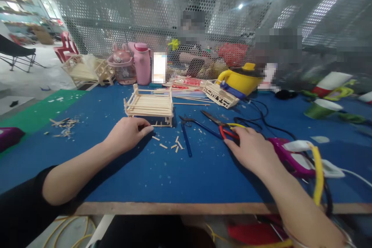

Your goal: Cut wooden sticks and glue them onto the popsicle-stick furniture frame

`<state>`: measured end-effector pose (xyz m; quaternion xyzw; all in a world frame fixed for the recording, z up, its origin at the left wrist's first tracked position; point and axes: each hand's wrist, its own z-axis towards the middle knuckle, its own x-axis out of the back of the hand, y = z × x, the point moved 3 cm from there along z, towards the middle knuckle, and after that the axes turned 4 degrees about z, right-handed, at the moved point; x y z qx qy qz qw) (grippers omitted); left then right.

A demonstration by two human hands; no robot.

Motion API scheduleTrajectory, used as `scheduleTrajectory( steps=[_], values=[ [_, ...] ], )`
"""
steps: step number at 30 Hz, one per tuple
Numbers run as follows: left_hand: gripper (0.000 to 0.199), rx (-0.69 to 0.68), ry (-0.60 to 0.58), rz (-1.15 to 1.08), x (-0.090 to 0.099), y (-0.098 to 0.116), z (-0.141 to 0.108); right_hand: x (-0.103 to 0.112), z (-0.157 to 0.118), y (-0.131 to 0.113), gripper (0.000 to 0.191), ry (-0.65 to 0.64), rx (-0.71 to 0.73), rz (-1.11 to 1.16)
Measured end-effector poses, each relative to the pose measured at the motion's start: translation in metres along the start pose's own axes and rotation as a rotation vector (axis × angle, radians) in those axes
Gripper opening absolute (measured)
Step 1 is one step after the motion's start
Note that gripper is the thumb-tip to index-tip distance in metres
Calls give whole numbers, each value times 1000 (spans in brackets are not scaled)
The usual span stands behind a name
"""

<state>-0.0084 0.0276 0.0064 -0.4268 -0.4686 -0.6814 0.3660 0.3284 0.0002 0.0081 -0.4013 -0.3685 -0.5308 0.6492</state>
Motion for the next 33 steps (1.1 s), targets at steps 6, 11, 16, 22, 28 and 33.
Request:
scheduleTrajectory(
  steps=[6,11,16,22,28,33],
  values=[
    [26,-1,-28,-35,-5,1,-1,0,-4,-96,20,-253,233,191],
    [26,17,-12,-63,-4,-2,-1,-14,3,-131,12,-327,277,128],
    [24,-21,28,-72,-6,-2,2,-16,13,-134,15,-291,333,81],
    [31,-83,73,87,-11,5,8,-15,33,-163,23,-15,602,-64],
    [28,-130,34,123,-15,9,8,-31,44,-171,26,98,729,-139],
    [27,-97,29,92,-15,7,9,-37,46,-167,25,89,702,-142]
  ],
)
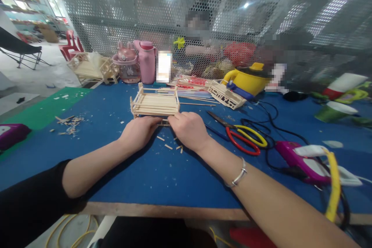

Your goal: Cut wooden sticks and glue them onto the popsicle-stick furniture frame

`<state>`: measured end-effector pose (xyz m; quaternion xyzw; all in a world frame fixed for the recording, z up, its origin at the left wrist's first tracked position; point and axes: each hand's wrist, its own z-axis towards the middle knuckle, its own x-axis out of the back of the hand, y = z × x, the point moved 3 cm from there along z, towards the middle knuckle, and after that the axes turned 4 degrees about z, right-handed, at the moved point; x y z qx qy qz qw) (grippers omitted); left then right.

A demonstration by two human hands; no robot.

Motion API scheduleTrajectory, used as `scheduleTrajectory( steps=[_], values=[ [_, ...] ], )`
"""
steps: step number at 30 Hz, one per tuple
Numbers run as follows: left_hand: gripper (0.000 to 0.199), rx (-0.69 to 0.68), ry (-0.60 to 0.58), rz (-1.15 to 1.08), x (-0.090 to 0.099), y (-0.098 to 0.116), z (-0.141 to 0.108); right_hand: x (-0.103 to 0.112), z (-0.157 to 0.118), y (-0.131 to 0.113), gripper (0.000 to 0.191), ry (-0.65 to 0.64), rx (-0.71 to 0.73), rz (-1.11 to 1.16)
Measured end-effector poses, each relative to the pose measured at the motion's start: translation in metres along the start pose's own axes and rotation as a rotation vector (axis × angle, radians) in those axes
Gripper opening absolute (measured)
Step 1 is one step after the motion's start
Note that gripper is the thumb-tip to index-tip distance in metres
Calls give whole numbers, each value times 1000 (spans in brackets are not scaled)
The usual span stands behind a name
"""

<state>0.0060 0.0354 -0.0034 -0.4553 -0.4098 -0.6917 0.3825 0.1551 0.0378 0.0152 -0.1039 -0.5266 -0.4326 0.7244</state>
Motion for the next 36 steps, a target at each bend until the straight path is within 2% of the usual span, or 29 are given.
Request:
scheduleTrajectory(
  steps=[9,19,27,36],
  values=[
    [26,62,13,25,-2,-3,0,-8,2,-4,23,-114,-116,-13],
    [20,96,-17,6,-4,6,7,-7,1,-7,21,-62,-121,-34],
    [23,150,-7,-72,-8,4,9,-7,-1,-6,21,1,-121,-59],
    [22,179,32,-259,-10,0,8,-10,1,-2,19,-10,-66,-59]
  ],
)
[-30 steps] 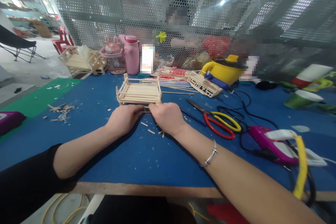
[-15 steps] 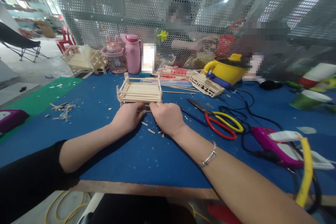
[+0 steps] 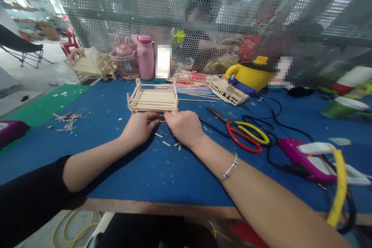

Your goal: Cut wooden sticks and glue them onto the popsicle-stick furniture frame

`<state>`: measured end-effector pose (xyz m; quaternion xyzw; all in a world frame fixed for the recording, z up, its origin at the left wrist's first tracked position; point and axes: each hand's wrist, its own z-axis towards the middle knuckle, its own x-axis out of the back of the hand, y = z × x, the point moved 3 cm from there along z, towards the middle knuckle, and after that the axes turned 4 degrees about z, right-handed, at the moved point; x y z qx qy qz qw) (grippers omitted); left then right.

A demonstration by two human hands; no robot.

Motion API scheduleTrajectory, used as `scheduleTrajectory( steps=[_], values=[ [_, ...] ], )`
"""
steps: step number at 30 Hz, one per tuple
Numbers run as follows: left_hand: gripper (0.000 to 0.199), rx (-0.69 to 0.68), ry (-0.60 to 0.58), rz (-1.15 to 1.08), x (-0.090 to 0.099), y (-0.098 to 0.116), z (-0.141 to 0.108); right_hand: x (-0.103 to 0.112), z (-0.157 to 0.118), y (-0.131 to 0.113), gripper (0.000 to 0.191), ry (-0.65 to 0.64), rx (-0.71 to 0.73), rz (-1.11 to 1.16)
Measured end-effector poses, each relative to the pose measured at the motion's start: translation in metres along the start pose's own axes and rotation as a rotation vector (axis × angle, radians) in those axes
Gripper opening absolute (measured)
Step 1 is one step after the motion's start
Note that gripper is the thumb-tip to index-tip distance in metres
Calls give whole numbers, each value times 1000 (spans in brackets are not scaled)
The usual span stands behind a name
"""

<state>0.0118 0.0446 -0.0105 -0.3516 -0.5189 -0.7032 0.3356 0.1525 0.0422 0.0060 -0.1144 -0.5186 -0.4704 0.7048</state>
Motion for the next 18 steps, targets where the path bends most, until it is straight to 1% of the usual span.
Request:
scheduleTrajectory(
  steps=[4,7,13,18],
  values=[
    [22,12,21,-1,-1,-1,-1,-2,0,1,21,6,21,-5],
    [21,-4,26,22,-1,0,-3,-2,1,1,21,-10,22,-2],
    [29,-73,32,60,-1,3,-5,-2,2,-1,21,-60,-15,12],
    [29,-56,45,136,-1,4,-2,-2,2,-1,25,-70,-39,39]
  ],
)
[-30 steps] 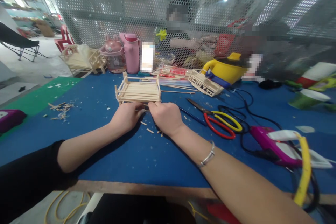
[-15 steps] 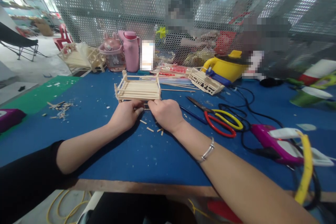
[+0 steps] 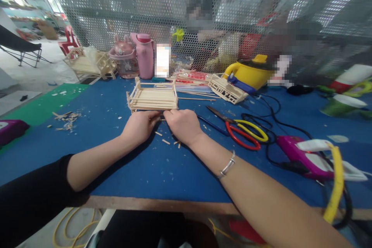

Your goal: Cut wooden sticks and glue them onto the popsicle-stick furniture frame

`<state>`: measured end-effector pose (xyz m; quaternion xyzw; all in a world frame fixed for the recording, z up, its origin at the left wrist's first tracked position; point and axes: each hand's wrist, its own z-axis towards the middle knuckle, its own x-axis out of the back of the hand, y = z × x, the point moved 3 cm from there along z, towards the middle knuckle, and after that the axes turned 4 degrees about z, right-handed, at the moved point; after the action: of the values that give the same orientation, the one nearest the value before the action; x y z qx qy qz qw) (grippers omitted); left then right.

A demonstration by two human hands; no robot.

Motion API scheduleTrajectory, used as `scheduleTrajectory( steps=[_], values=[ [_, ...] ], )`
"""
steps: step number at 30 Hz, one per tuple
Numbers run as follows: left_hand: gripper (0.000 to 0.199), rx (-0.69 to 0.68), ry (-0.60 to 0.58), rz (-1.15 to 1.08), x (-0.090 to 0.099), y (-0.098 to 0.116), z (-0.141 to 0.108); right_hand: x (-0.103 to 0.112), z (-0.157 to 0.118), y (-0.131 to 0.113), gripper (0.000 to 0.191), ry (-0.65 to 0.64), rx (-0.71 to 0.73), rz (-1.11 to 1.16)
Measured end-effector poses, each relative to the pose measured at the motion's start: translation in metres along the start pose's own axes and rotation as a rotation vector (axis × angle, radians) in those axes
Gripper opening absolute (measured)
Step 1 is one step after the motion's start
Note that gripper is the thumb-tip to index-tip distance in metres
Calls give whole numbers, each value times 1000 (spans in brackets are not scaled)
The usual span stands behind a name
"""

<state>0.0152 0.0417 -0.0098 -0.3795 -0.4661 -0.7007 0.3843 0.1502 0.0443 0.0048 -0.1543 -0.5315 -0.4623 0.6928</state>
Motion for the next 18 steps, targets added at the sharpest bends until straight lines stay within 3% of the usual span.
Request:
scheduleTrajectory(
  steps=[10,13,18],
  values=[
    [26,64,6,23,1,0,4,0,-2,0,26,38,3,49],
    [25,103,-3,5,1,0,3,5,-8,6,26,147,-47,153],
    [25,124,16,-36,-2,-2,3,16,-16,23,22,334,-269,370]
  ],
)
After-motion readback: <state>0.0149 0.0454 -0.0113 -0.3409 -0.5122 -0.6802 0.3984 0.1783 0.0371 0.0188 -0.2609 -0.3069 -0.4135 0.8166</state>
